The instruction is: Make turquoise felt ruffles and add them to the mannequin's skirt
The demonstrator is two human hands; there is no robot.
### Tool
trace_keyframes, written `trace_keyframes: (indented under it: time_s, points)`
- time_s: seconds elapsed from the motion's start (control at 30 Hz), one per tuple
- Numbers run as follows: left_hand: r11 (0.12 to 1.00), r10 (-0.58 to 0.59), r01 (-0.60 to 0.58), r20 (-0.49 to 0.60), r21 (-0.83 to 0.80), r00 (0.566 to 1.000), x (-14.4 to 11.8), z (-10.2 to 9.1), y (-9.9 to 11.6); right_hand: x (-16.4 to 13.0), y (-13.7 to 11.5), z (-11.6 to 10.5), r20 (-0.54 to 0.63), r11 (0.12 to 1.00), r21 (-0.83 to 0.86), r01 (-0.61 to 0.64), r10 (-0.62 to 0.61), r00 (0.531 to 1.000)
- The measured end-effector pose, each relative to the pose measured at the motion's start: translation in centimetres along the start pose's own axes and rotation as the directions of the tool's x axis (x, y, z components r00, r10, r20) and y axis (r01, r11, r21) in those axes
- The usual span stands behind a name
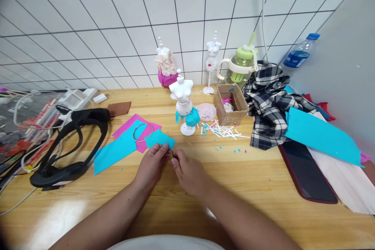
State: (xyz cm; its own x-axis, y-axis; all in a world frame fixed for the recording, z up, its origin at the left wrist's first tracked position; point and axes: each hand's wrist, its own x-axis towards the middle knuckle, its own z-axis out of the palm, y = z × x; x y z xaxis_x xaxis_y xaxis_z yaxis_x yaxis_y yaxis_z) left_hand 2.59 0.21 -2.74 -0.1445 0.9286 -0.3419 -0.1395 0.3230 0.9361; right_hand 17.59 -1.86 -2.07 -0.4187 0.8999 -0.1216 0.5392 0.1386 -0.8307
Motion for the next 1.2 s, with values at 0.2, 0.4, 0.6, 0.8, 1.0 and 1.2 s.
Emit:
trace_keyframes:
  time_s: [0.2,0.4,0.6,0.8,1.0,1.2]
  points:
    - [0.997,-0.063,0.067,0.12,-0.036,0.991,0.3,-0.4,0.6,-0.5,0.7,-1.2,-0.048,0.999,-0.018,-0.048,0.047,0.998]
    - [0.993,-0.039,0.012,0.219,0.121,0.975,0.7,-0.7,0.4,-0.4,0.5,-1.4,-0.003,0.997,-0.055,-0.056,0.056,0.998]
    - [0.993,-0.044,0.009,0.304,0.114,0.952,1.1,-1.2,0.1,-0.4,0.7,-1.6,0.006,0.999,0.002,-0.044,0.044,0.999]
    - [0.997,-0.052,0.032,0.306,0.071,0.951,1.2,-1.3,0.0,-0.3,1.0,-1.6,0.012,0.996,0.001,-0.087,0.087,0.996]
    - [0.995,-0.062,0.033,0.327,0.095,0.943,1.3,-1.4,-0.2,-0.3,0.7,-1.7,0.009,0.996,0.031,-0.08,0.08,0.997]
    - [0.992,-0.077,0.04,0.328,0.117,0.942,1.3,-1.4,-0.1,-0.1,0.9,-1.8,0.026,0.993,0.059,-0.1,0.098,0.995]
